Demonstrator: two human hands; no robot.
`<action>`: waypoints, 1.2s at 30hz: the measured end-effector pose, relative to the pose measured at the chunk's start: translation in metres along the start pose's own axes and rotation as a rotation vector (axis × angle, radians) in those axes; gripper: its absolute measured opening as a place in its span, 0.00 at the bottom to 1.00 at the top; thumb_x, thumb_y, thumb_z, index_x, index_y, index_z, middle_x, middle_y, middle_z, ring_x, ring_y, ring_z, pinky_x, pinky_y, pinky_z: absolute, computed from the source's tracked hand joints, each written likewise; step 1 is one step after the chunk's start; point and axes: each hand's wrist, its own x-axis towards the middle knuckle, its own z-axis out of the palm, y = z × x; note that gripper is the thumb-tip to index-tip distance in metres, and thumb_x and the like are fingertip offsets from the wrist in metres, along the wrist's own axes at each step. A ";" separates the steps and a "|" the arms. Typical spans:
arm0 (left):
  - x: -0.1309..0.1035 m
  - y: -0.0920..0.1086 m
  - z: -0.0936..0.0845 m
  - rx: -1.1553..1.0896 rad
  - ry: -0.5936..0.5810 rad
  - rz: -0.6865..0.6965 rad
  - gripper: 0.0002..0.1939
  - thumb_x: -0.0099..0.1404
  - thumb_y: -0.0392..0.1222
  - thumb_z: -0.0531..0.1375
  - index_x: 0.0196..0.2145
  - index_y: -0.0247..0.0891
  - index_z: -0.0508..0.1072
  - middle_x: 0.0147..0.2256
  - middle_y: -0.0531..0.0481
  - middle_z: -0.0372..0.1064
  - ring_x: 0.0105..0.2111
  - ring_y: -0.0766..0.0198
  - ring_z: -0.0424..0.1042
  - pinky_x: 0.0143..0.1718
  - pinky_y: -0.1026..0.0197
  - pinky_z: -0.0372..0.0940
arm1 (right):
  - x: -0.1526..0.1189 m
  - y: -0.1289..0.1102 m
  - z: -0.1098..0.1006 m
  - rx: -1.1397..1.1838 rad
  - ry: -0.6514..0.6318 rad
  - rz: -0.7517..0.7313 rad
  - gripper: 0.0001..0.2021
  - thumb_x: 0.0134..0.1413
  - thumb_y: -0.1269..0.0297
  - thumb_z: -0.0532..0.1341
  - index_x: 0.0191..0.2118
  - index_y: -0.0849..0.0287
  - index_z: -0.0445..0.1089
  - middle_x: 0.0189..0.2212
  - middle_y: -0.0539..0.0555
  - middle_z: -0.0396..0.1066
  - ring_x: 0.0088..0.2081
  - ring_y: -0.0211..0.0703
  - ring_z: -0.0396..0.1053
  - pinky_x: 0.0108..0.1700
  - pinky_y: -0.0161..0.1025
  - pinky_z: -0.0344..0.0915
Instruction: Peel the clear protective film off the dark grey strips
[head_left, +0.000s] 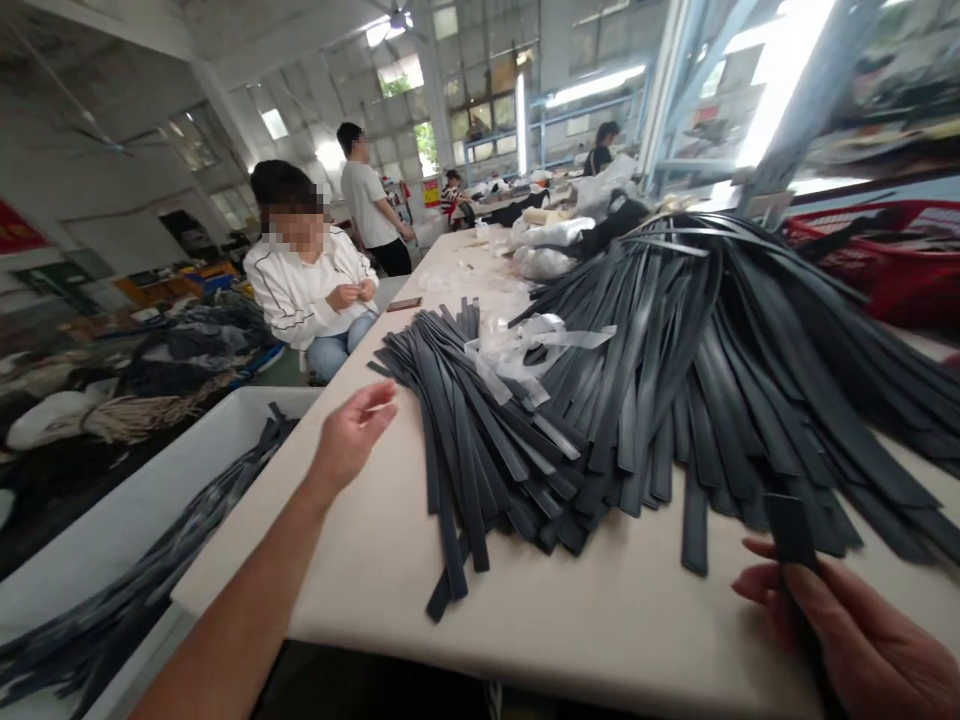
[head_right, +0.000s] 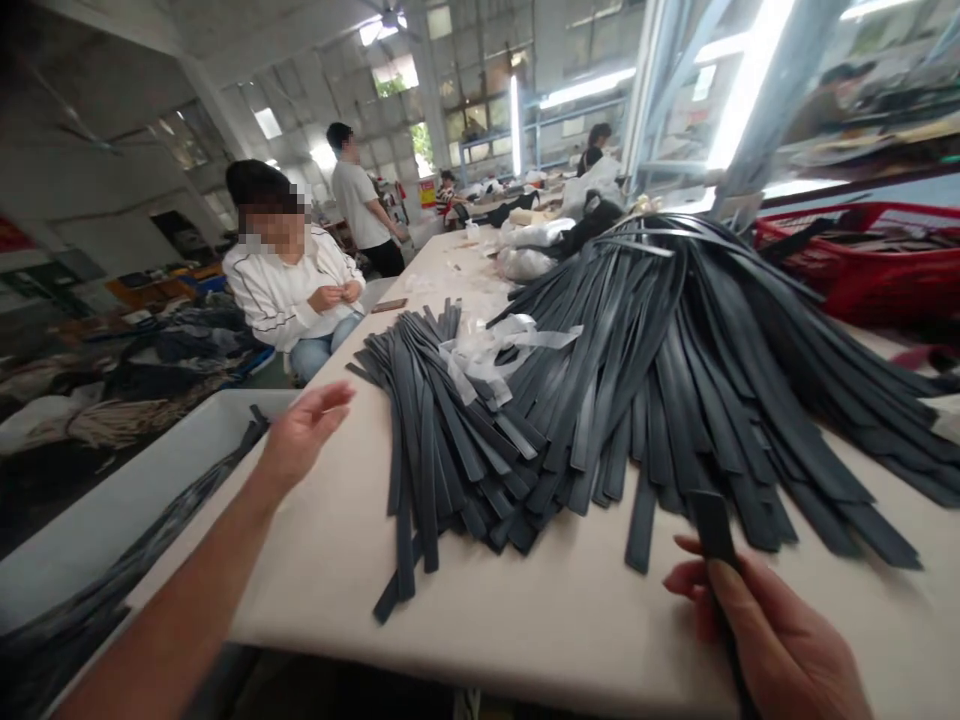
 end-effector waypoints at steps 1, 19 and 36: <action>0.004 0.000 0.020 0.096 -0.099 0.007 0.21 0.62 0.56 0.62 0.46 0.40 0.75 0.44 0.44 0.77 0.45 0.54 0.75 0.51 0.51 0.68 | -0.001 -0.003 0.001 0.001 -0.015 0.002 0.24 0.57 0.38 0.55 0.42 0.52 0.74 0.28 0.58 0.77 0.22 0.45 0.71 0.27 0.40 0.71; 0.081 0.008 0.141 0.725 -0.561 -0.178 0.13 0.62 0.45 0.55 0.29 0.38 0.77 0.30 0.47 0.79 0.31 0.61 0.77 0.33 0.64 0.65 | -0.012 -0.015 0.006 0.120 0.017 -0.104 0.21 0.62 0.44 0.54 0.44 0.57 0.71 0.28 0.53 0.75 0.20 0.39 0.67 0.26 0.35 0.68; 0.105 -0.002 0.173 0.444 -0.481 -0.484 0.13 0.66 0.48 0.62 0.33 0.34 0.73 0.32 0.51 0.74 0.33 0.63 0.74 0.40 0.54 0.70 | -0.013 -0.026 0.007 0.220 0.023 -0.226 0.18 0.66 0.50 0.53 0.42 0.58 0.72 0.27 0.51 0.74 0.19 0.37 0.67 0.25 0.35 0.67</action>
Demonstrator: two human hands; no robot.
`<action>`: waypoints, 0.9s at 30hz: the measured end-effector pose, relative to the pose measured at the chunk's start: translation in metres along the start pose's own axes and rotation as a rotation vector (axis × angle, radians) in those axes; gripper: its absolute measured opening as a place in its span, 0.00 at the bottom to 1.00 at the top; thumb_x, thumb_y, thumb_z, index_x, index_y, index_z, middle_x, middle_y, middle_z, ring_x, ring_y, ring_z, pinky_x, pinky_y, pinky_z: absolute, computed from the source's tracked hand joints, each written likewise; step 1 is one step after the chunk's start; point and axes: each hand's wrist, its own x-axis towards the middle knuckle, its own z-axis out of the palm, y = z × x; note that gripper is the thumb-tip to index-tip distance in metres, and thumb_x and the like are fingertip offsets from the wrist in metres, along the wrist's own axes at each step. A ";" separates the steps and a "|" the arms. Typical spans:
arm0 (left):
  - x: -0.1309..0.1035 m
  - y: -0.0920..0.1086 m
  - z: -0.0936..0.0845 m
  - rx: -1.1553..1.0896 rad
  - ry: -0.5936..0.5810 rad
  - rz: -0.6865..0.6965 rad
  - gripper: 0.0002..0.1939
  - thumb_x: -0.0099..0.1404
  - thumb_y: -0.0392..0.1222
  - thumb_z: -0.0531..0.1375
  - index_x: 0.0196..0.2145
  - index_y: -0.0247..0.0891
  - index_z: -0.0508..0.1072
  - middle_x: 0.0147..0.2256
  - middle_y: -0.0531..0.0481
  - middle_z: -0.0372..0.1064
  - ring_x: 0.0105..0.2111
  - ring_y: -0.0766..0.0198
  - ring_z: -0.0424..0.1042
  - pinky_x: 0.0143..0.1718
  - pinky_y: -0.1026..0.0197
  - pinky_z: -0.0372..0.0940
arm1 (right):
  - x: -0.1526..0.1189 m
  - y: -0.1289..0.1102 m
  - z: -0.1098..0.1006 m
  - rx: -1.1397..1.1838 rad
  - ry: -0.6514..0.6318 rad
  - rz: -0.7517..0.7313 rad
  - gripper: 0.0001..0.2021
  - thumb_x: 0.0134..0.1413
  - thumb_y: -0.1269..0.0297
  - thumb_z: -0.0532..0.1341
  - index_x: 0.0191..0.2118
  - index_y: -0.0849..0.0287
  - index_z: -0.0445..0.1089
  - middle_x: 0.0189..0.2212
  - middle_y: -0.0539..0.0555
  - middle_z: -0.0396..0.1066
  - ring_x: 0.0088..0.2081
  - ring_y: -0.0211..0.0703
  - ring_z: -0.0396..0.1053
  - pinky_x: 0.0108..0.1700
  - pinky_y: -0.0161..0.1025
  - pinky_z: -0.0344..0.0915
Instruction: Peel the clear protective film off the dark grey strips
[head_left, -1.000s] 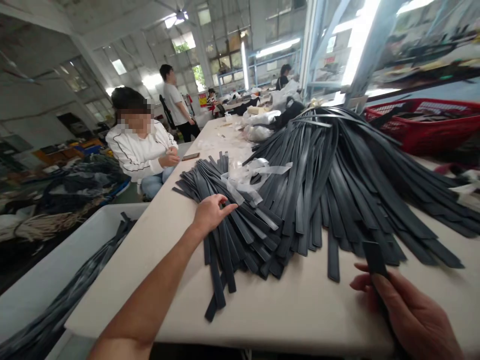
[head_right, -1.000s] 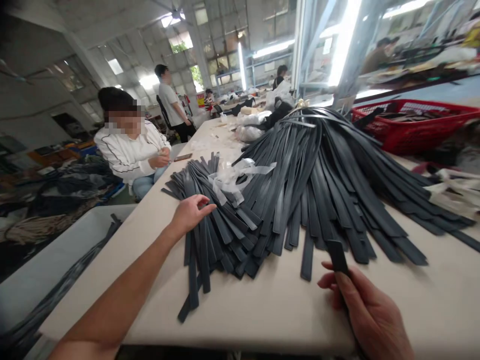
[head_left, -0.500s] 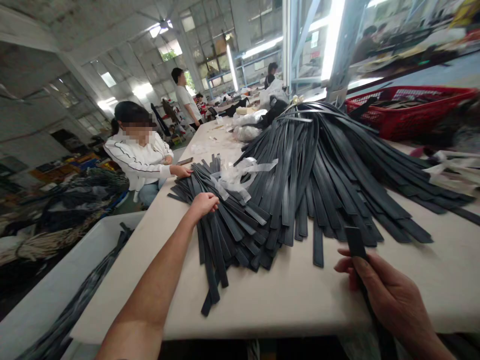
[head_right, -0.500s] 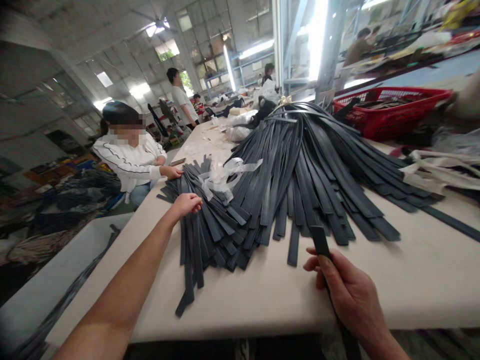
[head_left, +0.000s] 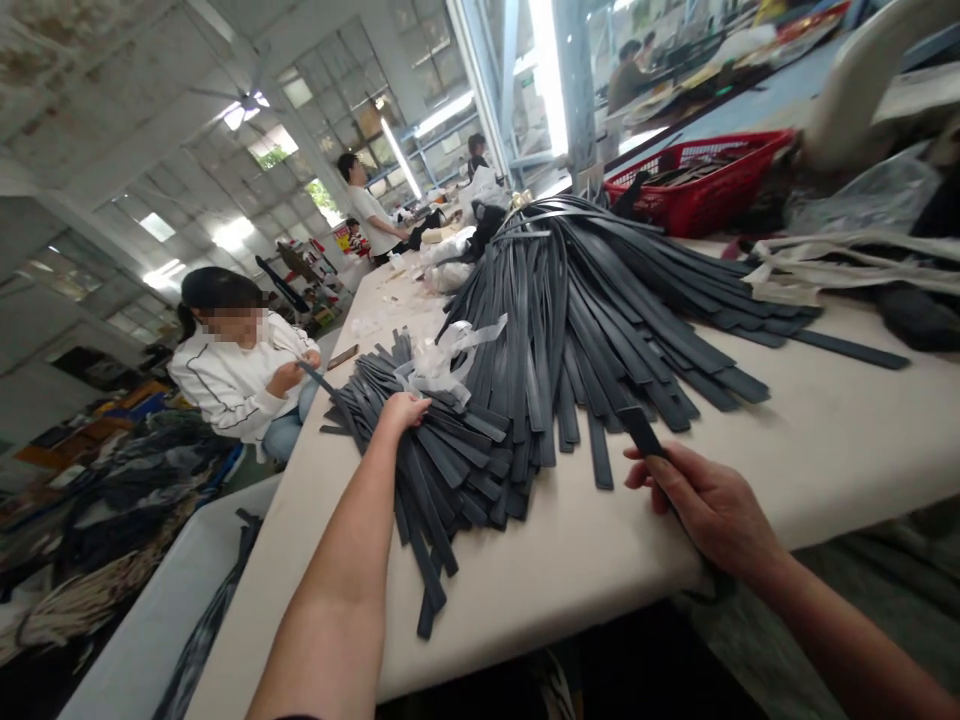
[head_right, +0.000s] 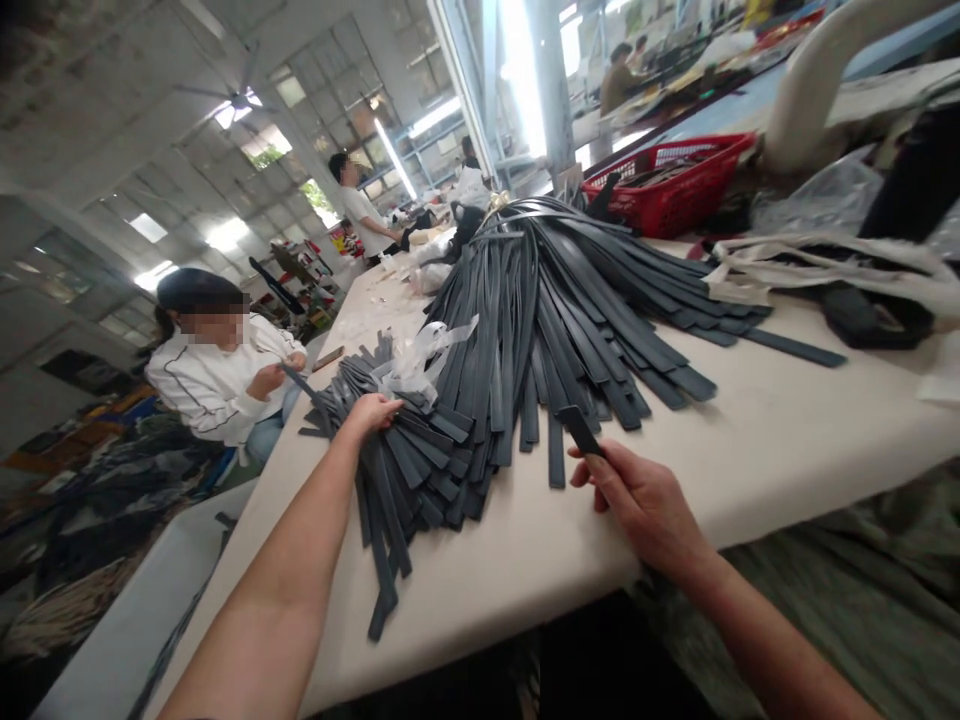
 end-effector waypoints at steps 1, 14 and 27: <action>-0.004 -0.004 -0.002 -0.067 -0.013 -0.013 0.12 0.67 0.47 0.61 0.35 0.33 0.73 0.33 0.51 0.73 0.32 0.64 0.73 0.38 0.56 0.71 | 0.000 0.000 0.000 0.011 -0.003 0.000 0.17 0.66 0.50 0.53 0.42 0.58 0.72 0.27 0.51 0.74 0.19 0.36 0.67 0.24 0.35 0.67; -0.182 -0.060 0.007 -1.069 -0.117 -0.040 0.03 0.59 0.37 0.64 0.32 0.39 0.72 0.28 0.54 0.78 0.25 0.68 0.76 0.30 0.66 0.73 | -0.004 -0.010 0.002 0.195 -0.003 0.063 0.17 0.63 0.49 0.57 0.40 0.59 0.71 0.26 0.51 0.73 0.19 0.33 0.65 0.24 0.32 0.63; -0.295 -0.061 0.101 -1.315 -0.603 -0.200 0.16 0.50 0.46 0.74 0.31 0.33 0.77 0.29 0.47 0.79 0.30 0.59 0.79 0.34 0.61 0.75 | -0.121 -0.050 0.016 0.255 -0.460 0.311 0.18 0.67 0.52 0.51 0.39 0.61 0.70 0.25 0.49 0.71 0.17 0.30 0.62 0.19 0.28 0.58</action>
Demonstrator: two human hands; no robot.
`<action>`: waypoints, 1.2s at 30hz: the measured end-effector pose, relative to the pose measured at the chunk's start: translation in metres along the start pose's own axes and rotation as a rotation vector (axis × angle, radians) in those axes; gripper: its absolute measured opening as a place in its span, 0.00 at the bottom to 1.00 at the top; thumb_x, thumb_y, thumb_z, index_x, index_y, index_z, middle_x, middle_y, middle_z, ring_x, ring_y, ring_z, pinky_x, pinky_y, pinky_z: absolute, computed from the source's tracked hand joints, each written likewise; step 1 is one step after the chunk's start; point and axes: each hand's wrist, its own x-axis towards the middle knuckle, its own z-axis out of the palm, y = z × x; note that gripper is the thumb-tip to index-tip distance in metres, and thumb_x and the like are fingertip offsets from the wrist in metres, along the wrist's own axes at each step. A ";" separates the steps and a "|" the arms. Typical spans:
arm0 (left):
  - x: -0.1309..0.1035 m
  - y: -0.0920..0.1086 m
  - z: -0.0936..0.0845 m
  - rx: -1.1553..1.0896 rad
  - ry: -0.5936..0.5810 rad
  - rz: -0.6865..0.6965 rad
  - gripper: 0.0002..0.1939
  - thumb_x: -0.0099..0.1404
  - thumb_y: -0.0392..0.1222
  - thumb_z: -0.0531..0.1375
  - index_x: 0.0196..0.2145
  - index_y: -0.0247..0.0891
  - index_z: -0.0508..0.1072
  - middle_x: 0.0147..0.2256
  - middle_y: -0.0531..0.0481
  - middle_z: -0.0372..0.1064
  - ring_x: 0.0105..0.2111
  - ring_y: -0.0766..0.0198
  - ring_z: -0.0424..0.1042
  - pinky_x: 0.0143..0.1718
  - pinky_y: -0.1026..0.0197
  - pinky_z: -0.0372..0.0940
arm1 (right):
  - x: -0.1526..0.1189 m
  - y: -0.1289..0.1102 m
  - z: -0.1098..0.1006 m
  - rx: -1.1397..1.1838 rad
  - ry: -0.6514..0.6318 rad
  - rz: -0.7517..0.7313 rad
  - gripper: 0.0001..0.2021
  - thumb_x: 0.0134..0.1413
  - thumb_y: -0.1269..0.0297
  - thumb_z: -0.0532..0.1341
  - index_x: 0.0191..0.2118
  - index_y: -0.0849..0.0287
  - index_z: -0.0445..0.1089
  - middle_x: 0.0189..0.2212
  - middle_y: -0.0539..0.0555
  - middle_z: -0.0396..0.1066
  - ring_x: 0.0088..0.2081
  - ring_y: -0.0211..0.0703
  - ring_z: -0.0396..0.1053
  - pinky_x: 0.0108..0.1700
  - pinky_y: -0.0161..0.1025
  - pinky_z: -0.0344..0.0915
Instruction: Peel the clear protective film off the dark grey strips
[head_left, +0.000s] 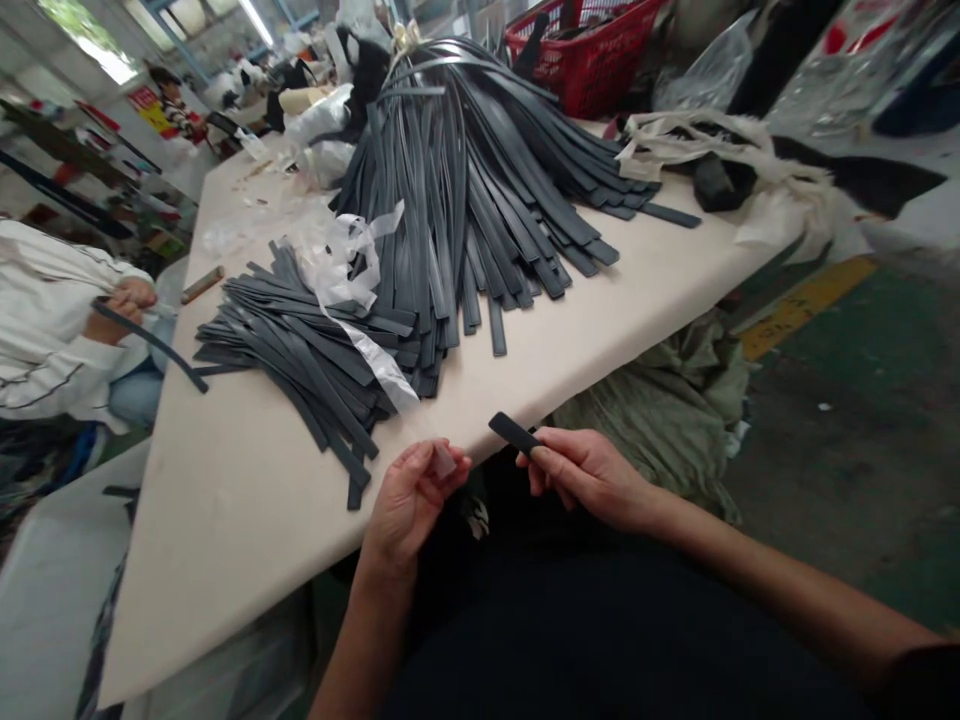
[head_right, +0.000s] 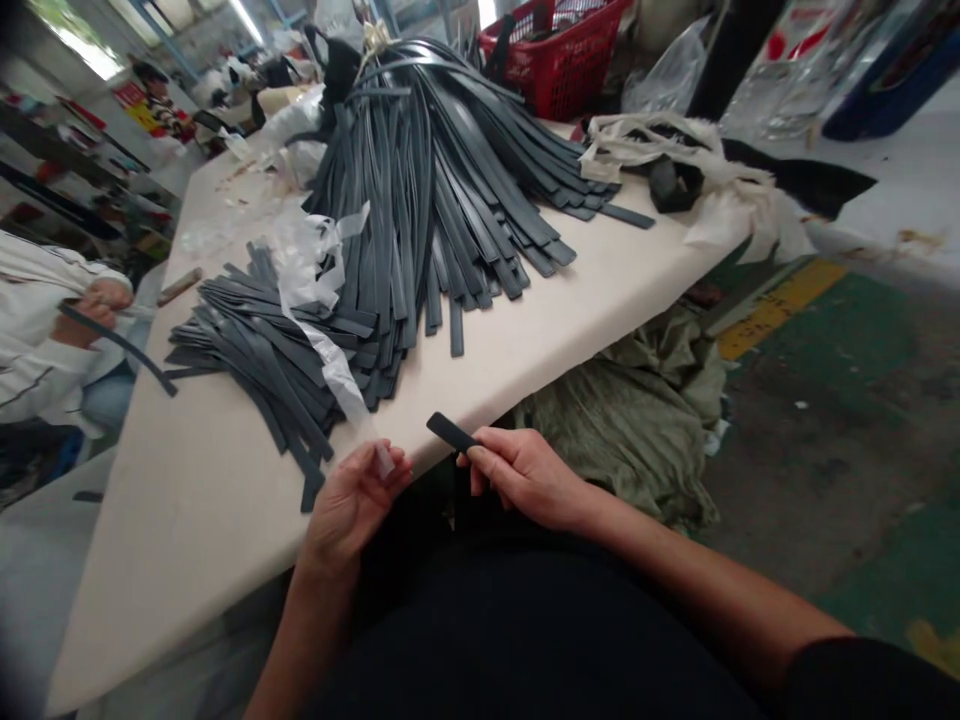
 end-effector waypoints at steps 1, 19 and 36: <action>0.001 -0.001 0.003 0.003 -0.009 -0.002 0.16 0.49 0.46 0.74 0.30 0.33 0.77 0.29 0.47 0.79 0.31 0.59 0.79 0.35 0.61 0.75 | -0.004 0.000 0.000 -0.052 0.006 -0.004 0.18 0.68 0.53 0.51 0.38 0.61 0.70 0.25 0.49 0.71 0.18 0.30 0.62 0.20 0.29 0.58; 0.021 -0.014 0.042 -0.023 0.072 0.058 0.13 0.54 0.46 0.72 0.30 0.37 0.73 0.30 0.53 0.77 0.32 0.61 0.78 0.37 0.61 0.72 | -0.004 -0.012 0.005 -0.373 -0.026 -0.059 0.15 0.66 0.62 0.51 0.29 0.60 0.68 0.24 0.50 0.70 0.25 0.36 0.65 0.30 0.32 0.58; 0.018 -0.004 0.025 -0.109 0.171 0.316 0.19 0.40 0.47 0.77 0.27 0.37 0.78 0.29 0.51 0.79 0.30 0.64 0.78 0.36 0.63 0.74 | -0.013 0.006 -0.009 -0.117 -0.198 0.092 0.15 0.64 0.55 0.55 0.36 0.62 0.72 0.26 0.51 0.72 0.26 0.37 0.69 0.29 0.31 0.63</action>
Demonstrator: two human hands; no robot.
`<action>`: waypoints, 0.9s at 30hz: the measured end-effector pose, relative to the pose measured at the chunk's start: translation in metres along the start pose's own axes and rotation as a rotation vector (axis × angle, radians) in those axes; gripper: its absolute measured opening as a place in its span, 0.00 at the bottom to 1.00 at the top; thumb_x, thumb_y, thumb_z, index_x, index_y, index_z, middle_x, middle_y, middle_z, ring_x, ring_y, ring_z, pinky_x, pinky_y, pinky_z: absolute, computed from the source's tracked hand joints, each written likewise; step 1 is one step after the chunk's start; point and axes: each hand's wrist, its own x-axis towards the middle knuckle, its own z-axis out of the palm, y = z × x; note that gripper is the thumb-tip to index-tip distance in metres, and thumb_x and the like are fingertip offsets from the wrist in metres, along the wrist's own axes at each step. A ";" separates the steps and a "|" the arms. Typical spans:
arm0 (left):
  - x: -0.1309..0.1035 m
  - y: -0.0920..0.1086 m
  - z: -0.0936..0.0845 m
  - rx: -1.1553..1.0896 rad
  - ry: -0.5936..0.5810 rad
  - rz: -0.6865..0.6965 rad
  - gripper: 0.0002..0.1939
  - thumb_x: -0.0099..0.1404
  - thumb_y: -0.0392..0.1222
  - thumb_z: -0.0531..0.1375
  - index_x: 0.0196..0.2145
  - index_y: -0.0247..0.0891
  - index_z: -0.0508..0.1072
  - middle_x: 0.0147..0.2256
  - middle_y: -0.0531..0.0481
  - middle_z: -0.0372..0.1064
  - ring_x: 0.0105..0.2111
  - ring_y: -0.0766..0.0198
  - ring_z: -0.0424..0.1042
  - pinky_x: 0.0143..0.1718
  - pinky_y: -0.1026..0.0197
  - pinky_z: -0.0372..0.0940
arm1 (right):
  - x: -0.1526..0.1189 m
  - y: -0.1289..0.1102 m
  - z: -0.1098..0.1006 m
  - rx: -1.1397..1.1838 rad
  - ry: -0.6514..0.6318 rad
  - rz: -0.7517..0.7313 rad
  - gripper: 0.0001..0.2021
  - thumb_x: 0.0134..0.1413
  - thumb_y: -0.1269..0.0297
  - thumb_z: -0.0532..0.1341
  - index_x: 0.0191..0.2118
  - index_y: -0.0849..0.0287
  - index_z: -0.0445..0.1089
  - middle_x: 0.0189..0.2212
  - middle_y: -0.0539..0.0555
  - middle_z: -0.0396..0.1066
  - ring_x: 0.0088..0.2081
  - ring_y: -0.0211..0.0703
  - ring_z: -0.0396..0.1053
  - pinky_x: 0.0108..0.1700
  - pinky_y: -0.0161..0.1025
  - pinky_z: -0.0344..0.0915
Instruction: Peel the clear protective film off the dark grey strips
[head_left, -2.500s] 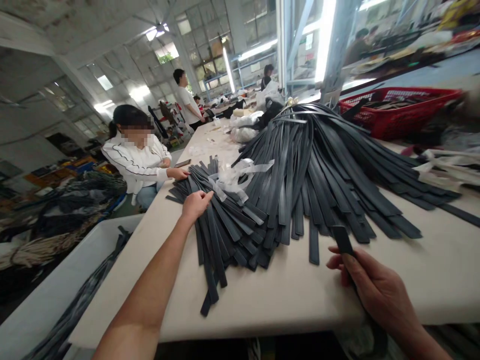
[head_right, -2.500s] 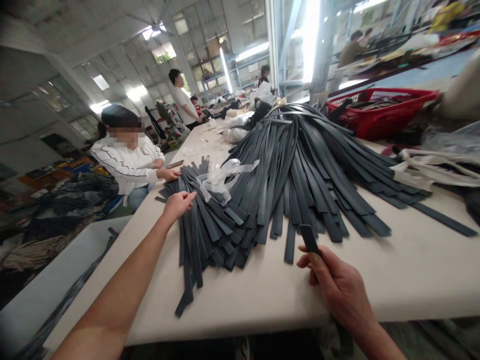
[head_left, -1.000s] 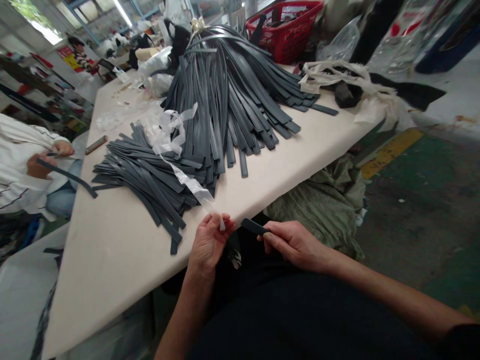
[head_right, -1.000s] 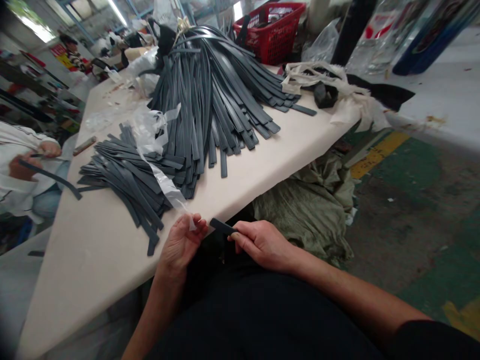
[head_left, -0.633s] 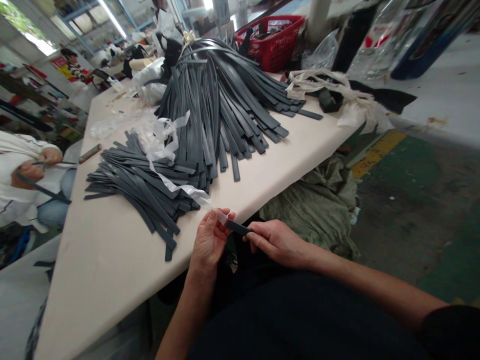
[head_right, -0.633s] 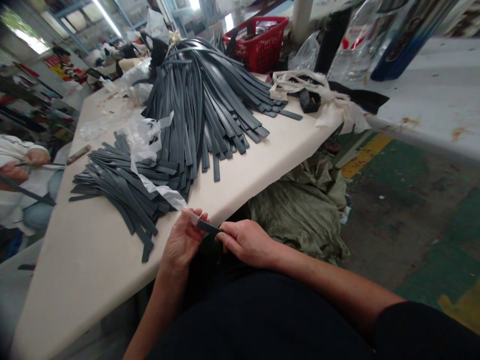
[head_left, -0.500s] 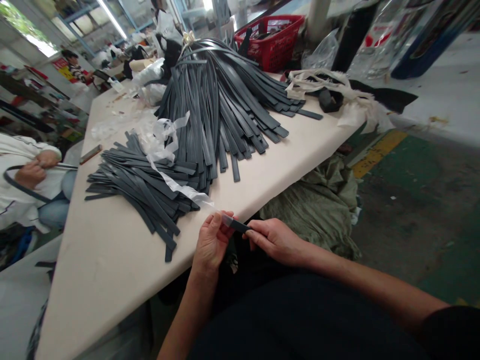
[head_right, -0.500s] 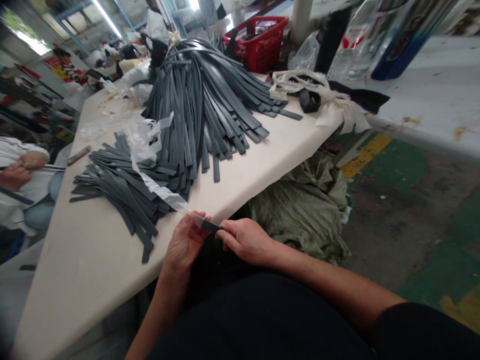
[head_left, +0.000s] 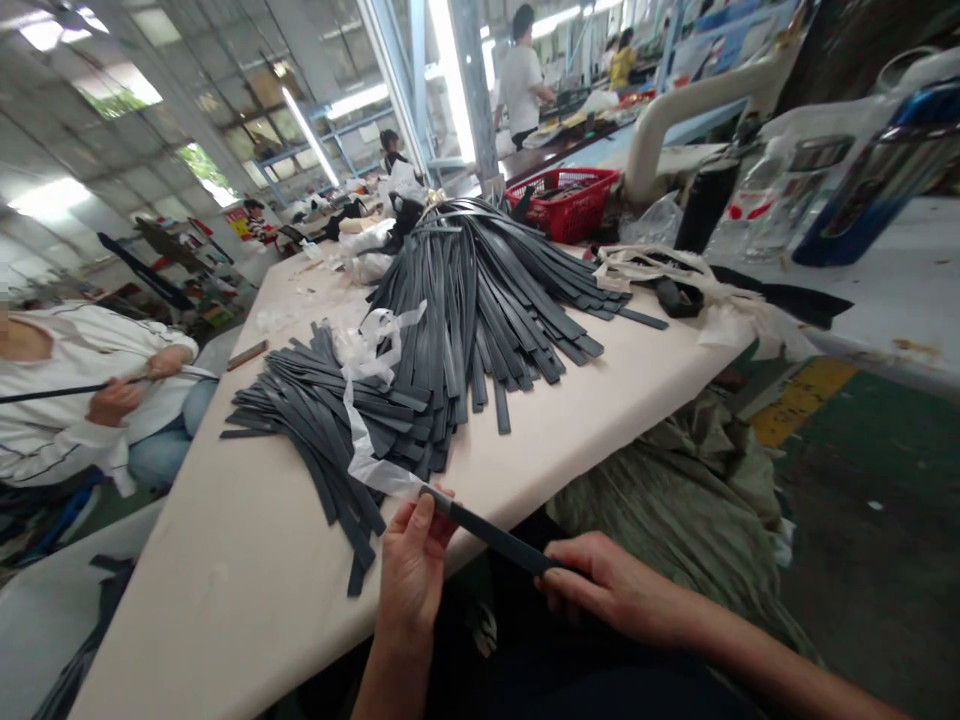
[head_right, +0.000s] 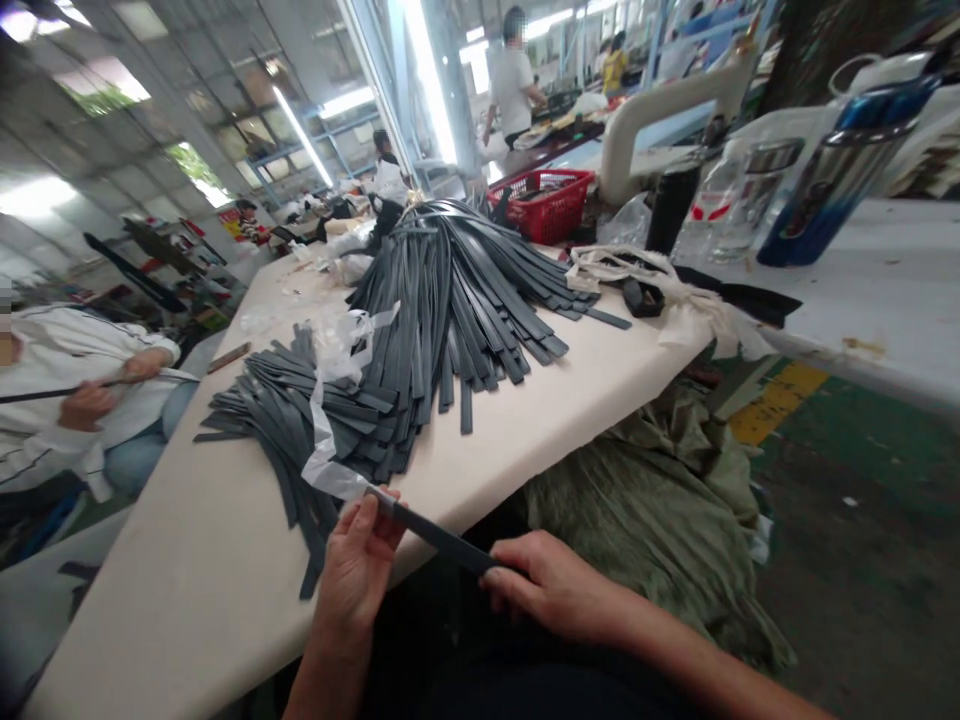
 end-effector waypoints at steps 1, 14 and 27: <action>0.001 0.001 -0.002 0.002 0.001 0.002 0.19 0.40 0.47 0.77 0.27 0.37 0.79 0.29 0.51 0.79 0.30 0.64 0.78 0.36 0.62 0.74 | -0.002 0.005 0.000 0.030 -0.005 0.061 0.18 0.65 0.53 0.53 0.33 0.62 0.71 0.24 0.51 0.72 0.23 0.36 0.67 0.26 0.31 0.62; -0.009 0.001 -0.005 0.080 -0.046 0.024 0.20 0.45 0.49 0.75 0.33 0.35 0.82 0.32 0.46 0.80 0.34 0.58 0.78 0.43 0.57 0.73 | 0.015 0.006 0.009 0.033 -0.045 0.012 0.19 0.64 0.51 0.54 0.36 0.61 0.72 0.26 0.51 0.71 0.26 0.38 0.69 0.29 0.32 0.64; -0.032 -0.019 -0.019 0.197 -0.133 -0.055 0.17 0.55 0.51 0.70 0.38 0.37 0.82 0.39 0.42 0.80 0.40 0.57 0.75 0.45 0.60 0.66 | 0.011 0.036 0.016 -0.082 -0.130 -0.019 0.29 0.63 0.37 0.48 0.34 0.59 0.71 0.26 0.53 0.71 0.28 0.43 0.69 0.31 0.36 0.64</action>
